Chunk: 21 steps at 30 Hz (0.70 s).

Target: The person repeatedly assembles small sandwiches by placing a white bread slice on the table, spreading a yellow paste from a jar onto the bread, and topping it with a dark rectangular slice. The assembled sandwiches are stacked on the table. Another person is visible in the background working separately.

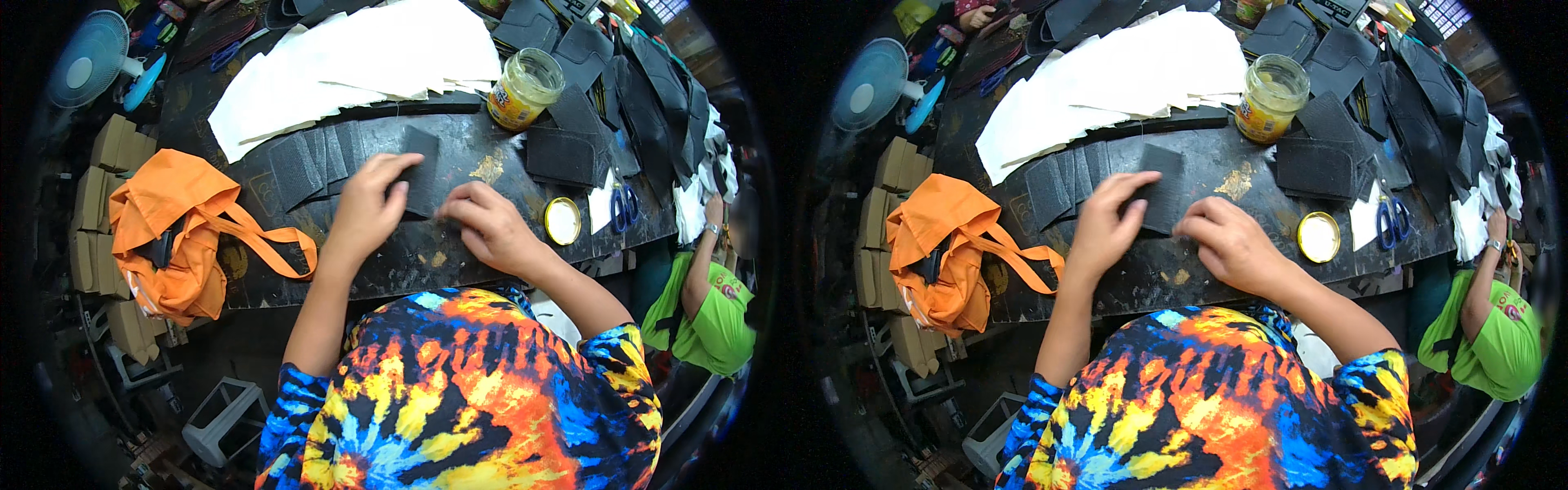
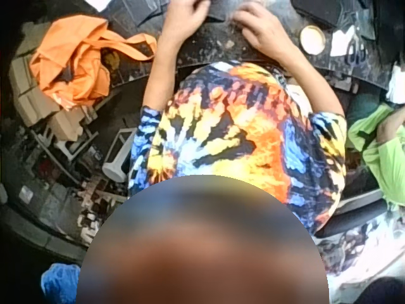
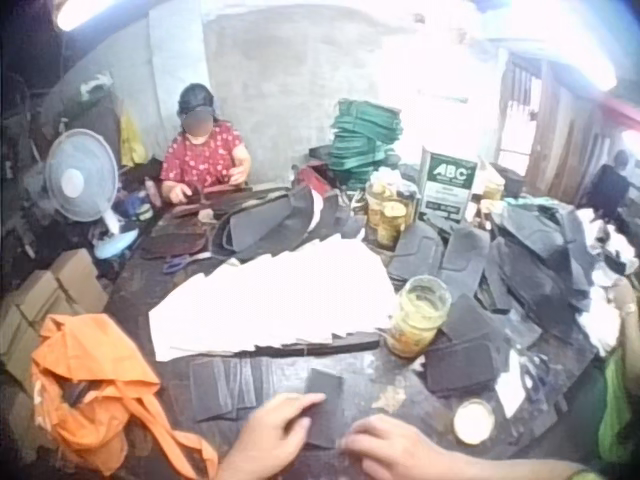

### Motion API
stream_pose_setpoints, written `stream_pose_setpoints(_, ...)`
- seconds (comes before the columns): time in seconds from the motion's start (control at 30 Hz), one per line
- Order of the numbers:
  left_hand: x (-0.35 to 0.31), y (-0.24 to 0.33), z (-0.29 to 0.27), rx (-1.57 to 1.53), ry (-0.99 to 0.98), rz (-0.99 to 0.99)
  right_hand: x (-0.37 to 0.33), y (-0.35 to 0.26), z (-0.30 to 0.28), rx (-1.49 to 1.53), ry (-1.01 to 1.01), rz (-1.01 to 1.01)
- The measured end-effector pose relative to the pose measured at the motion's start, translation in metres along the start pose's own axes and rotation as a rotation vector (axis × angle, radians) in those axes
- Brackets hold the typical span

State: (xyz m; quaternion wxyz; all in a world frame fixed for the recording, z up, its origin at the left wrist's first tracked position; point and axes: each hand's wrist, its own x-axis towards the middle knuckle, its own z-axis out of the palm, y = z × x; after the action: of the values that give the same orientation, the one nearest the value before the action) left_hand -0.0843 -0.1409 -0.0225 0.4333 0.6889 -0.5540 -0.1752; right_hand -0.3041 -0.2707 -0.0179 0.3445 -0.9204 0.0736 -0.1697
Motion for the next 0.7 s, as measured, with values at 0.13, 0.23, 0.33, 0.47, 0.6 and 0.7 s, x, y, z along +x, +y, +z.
stream_pose_setpoints(0.13,-0.027,-0.031,-0.066,-0.155,0.393,-0.05,-0.001,0.005,0.0,0.189,0.065,0.102)
stream_pose_setpoints(0.23,-0.038,-0.069,-0.108,-0.274,0.506,-0.325,-0.001,0.008,0.011,0.117,0.04,0.005)
stream_pose_setpoints(0.33,-0.043,-0.092,-0.107,0.581,0.28,-0.434,-0.003,0.009,0.011,-0.068,0.019,-0.012)
stream_pose_setpoints(0.47,-0.038,-0.076,-0.081,0.594,0.641,-0.157,-0.018,0.014,-0.035,-0.13,0.173,0.232)
stream_pose_setpoints(0.6,-0.028,-0.028,-0.043,0.282,0.644,-0.03,-0.034,0.04,-0.103,-0.612,0.48,0.278)
stream_pose_setpoints(0.7,-0.02,0.005,-0.004,0.137,0.469,0.055,-0.043,0.052,-0.118,-0.773,0.421,0.321)
